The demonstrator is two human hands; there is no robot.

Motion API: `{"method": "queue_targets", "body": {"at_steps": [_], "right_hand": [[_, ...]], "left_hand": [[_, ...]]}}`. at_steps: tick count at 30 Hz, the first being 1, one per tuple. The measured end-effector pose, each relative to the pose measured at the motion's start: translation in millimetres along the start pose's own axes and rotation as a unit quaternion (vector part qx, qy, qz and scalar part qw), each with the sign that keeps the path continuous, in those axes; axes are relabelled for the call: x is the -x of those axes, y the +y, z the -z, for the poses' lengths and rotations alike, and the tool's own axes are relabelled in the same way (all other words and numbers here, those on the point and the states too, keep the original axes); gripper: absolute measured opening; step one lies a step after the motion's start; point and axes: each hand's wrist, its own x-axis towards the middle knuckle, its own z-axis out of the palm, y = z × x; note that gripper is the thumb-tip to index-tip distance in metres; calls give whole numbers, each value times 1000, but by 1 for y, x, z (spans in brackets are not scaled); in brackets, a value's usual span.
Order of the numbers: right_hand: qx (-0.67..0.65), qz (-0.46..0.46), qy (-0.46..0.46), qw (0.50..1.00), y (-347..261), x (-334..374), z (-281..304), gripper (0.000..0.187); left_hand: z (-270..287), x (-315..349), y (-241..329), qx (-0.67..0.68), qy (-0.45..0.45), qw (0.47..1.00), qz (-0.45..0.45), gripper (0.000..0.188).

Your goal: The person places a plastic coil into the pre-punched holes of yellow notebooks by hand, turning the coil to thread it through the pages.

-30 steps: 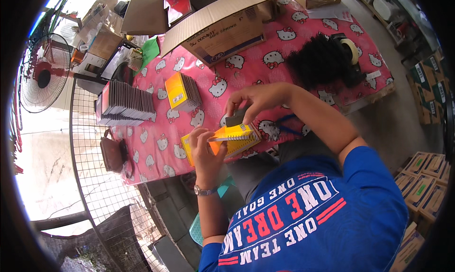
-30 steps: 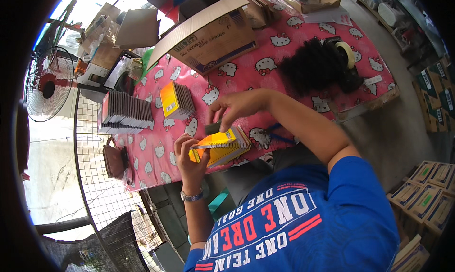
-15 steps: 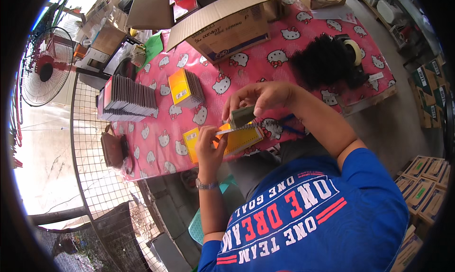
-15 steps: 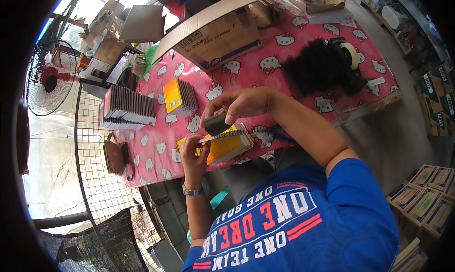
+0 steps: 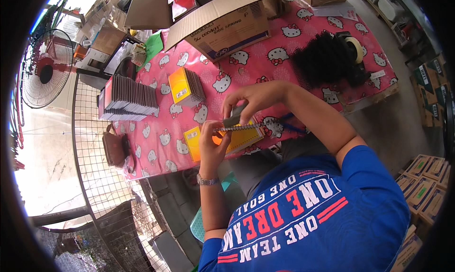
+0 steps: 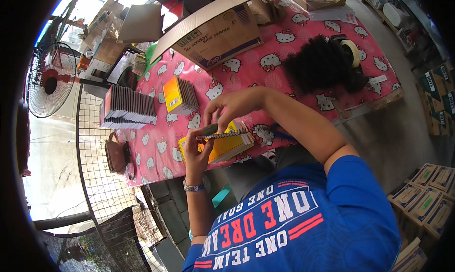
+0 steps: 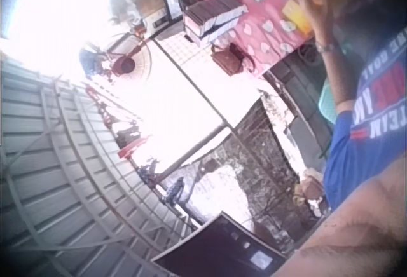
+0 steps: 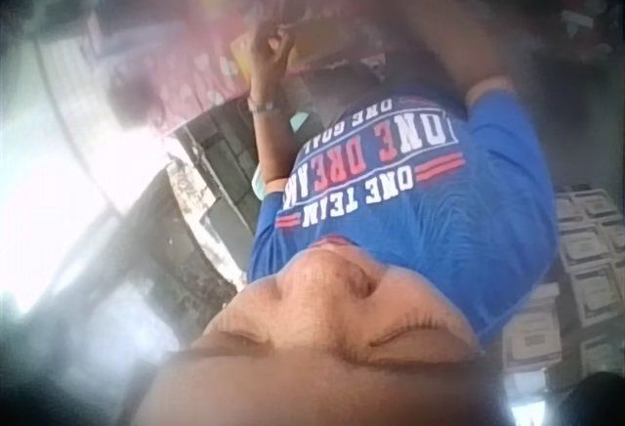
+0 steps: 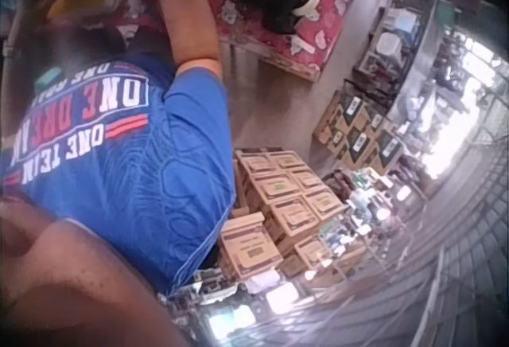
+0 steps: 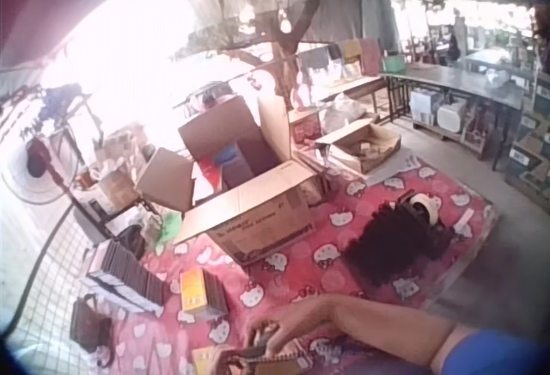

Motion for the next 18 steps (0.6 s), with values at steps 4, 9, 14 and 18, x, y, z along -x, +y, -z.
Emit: {"method": "queue_targets", "body": {"at_steps": [4,9,14,18], "right_hand": [[-198,93,1,976,5,-2,-6,49],[276,-176,182,927,53,8,30,55],[528,-186,292,776,152,72,26,71],[535,-105,400,737,149,106,-37,77]], "left_hand": [[1,4,-8,28,-1,999,26,28],[0,3,-6,49,21,999,3,24],[-7,14,-6,130,97,986,41,16],[-11,34,-4,100,140,984,55,17]]}}
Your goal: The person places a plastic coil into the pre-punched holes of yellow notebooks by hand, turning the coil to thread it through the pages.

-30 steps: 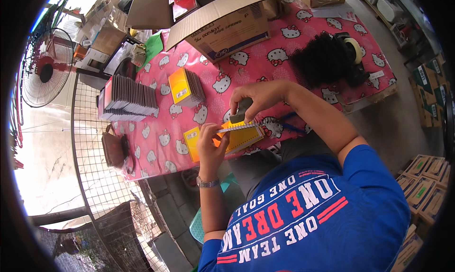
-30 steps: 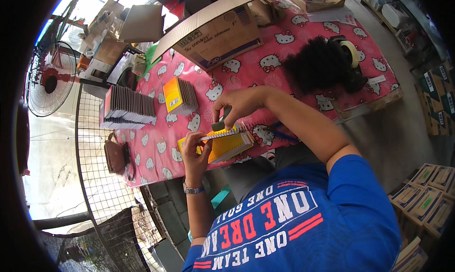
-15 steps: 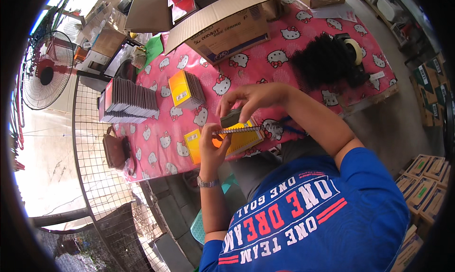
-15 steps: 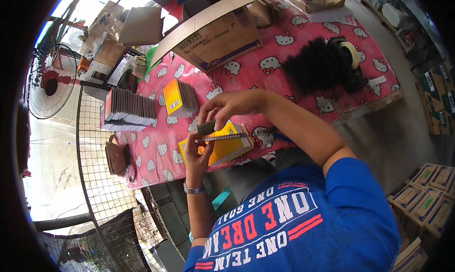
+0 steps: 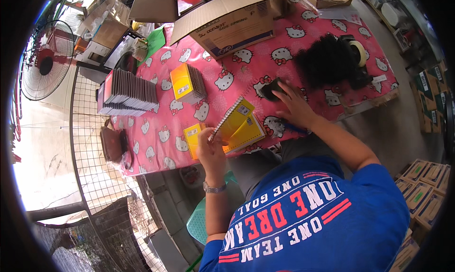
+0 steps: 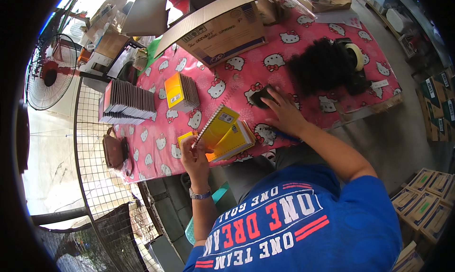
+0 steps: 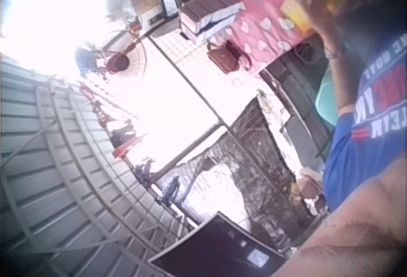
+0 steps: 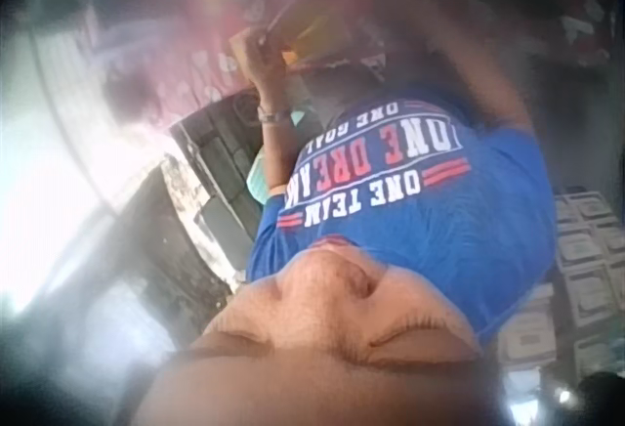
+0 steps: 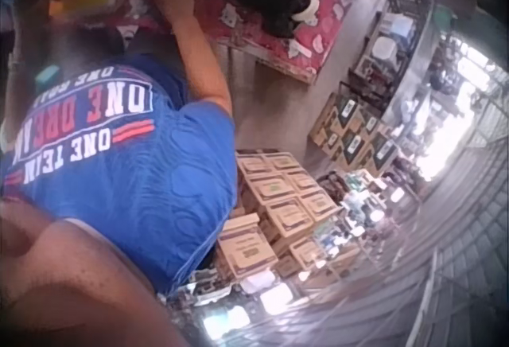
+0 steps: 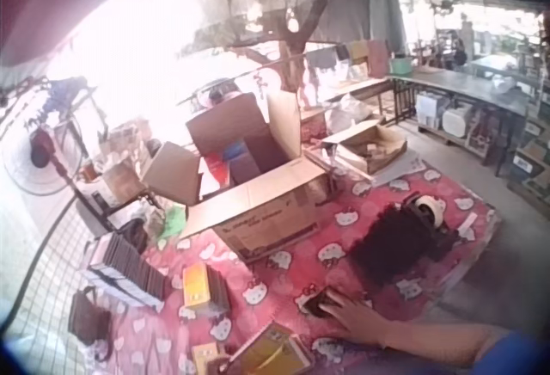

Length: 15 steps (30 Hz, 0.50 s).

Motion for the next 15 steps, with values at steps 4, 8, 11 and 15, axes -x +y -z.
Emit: {"method": "queue_targets", "body": {"at_steps": [4,8,11,15], "right_hand": [[113,-55,-76,989,-30,63,8,73],[142,-38,-94,985,-22,77,7,72],[-97,-152,-48,982,-31,61,21,69],[-208,-34,53,976,-89,26,58,65]], "left_hand": [[4,10,-15,-41,14,999,-2,21],[-19,3,10,-38,84,995,-42,20],[-15,0,3,-102,94,985,-104,23],[-13,3,5,-114,84,988,-62,21]]}}
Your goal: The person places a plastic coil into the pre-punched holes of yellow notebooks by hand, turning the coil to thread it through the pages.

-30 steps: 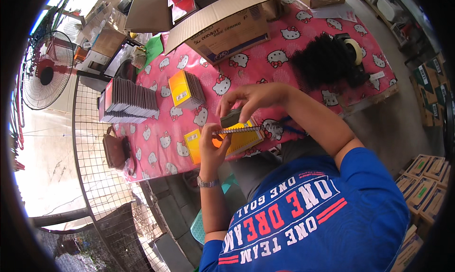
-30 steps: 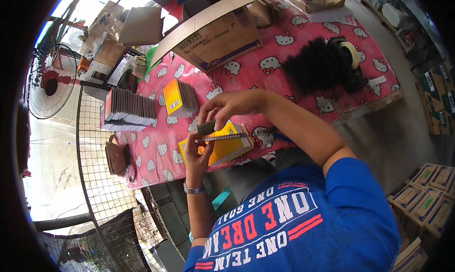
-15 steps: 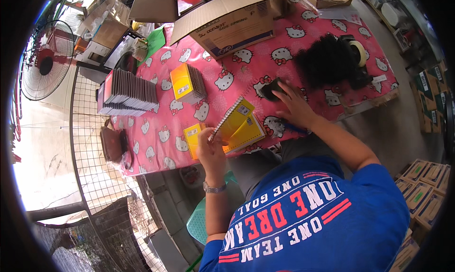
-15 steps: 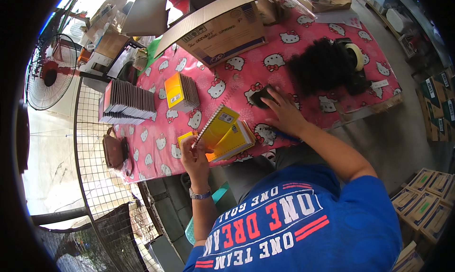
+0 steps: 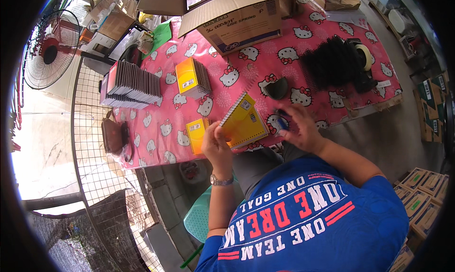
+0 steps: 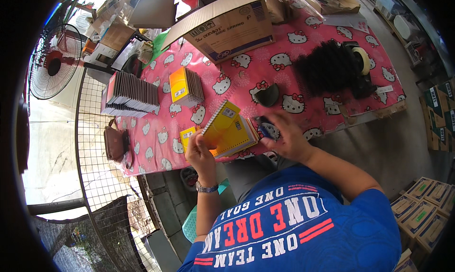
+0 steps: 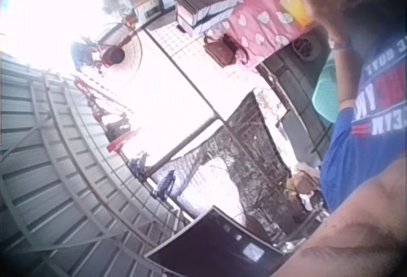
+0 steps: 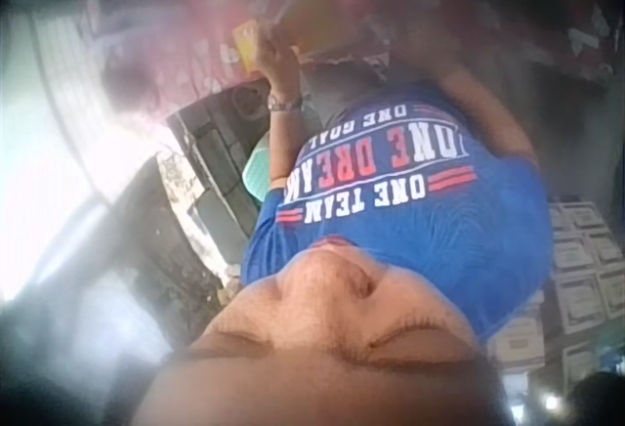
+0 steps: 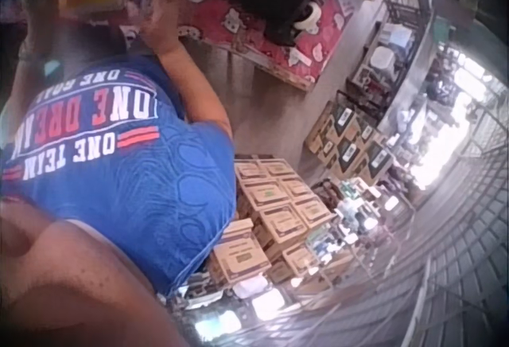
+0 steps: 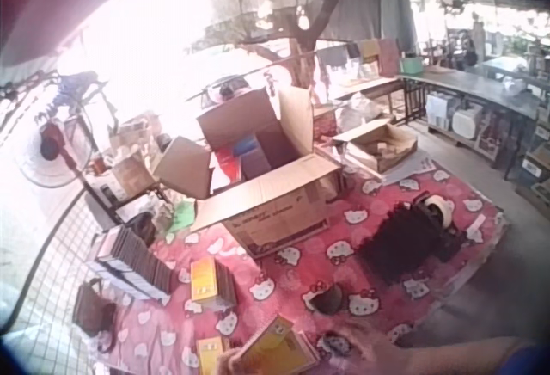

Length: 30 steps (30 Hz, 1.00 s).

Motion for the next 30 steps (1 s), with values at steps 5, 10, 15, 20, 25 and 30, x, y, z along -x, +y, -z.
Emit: {"method": "queue_targets", "body": {"at_steps": [5,10,15,20,25,30], "right_hand": [[-88,121,-50,987,-47,-29,-12,64],[-101,157,-86,979,-59,-41,-24,62],[-86,156,-88,980,-61,-41,-28,60],[-70,153,-87,982,-65,-43,-31,59],[8,192,-52,980,-72,-47,-36,56],[69,216,-41,973,-78,-48,-37,51]], "left_hand": [[-4,2,-5,40,30,999,19,20],[-2,-2,7,54,27,998,6,19],[5,1,-11,41,16,999,-19,16],[2,1,-9,62,3,998,-29,16],[3,1,-15,73,13,997,-33,17],[7,1,-17,7,-4,998,-58,26]]}}
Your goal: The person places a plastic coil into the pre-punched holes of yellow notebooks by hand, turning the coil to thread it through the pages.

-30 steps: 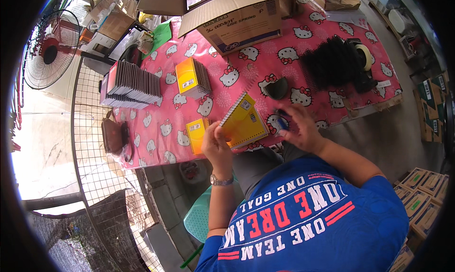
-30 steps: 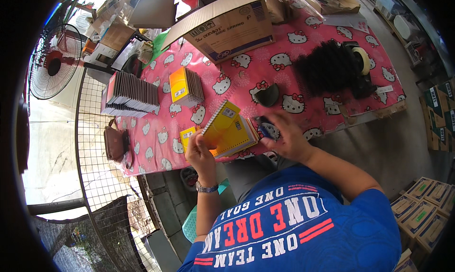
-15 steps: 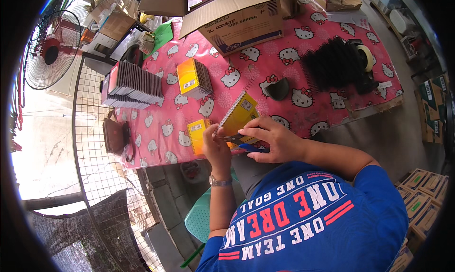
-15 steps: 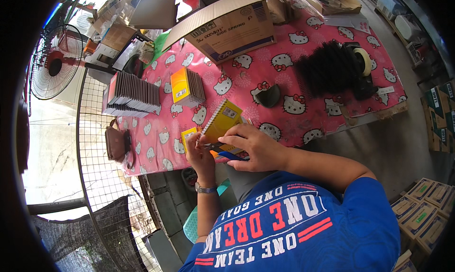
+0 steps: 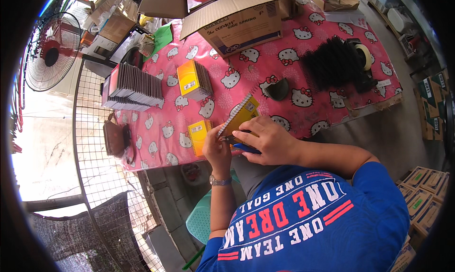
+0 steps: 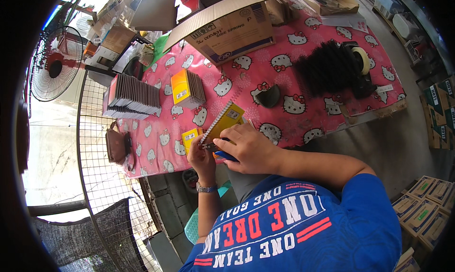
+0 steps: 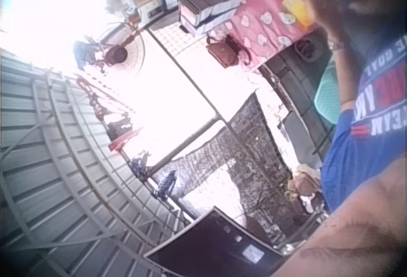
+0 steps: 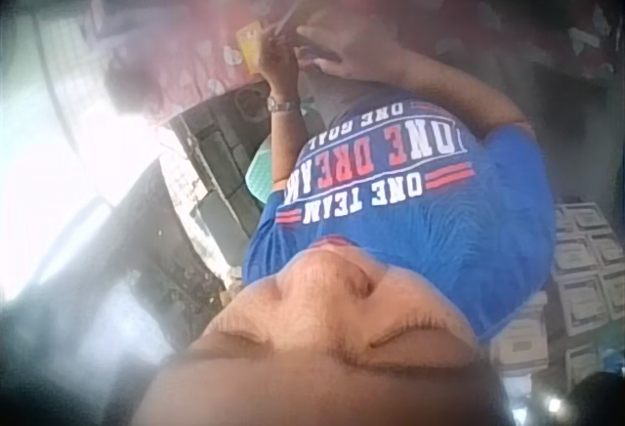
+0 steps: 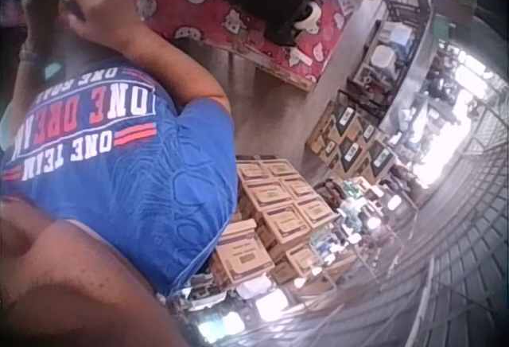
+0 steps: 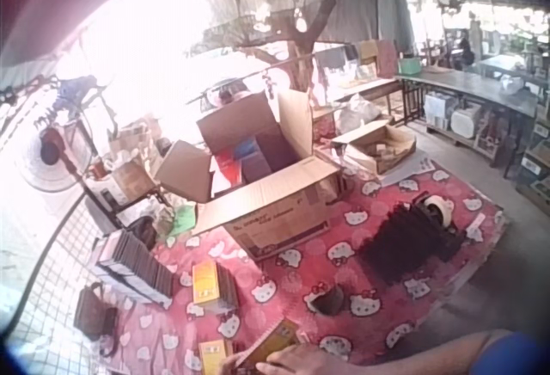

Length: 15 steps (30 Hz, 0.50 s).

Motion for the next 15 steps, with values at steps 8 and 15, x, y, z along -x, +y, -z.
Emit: {"method": "queue_targets", "body": {"at_steps": [8,15], "right_hand": [[-202,-161,-107,960,-9,-5,9,43],[-279,-204,-76,935,32,17,19,58]], "left_hand": [[6,6,-2,-60,-6,998,-30,26],[39,-22,3,-34,113,993,-29,16]]}}
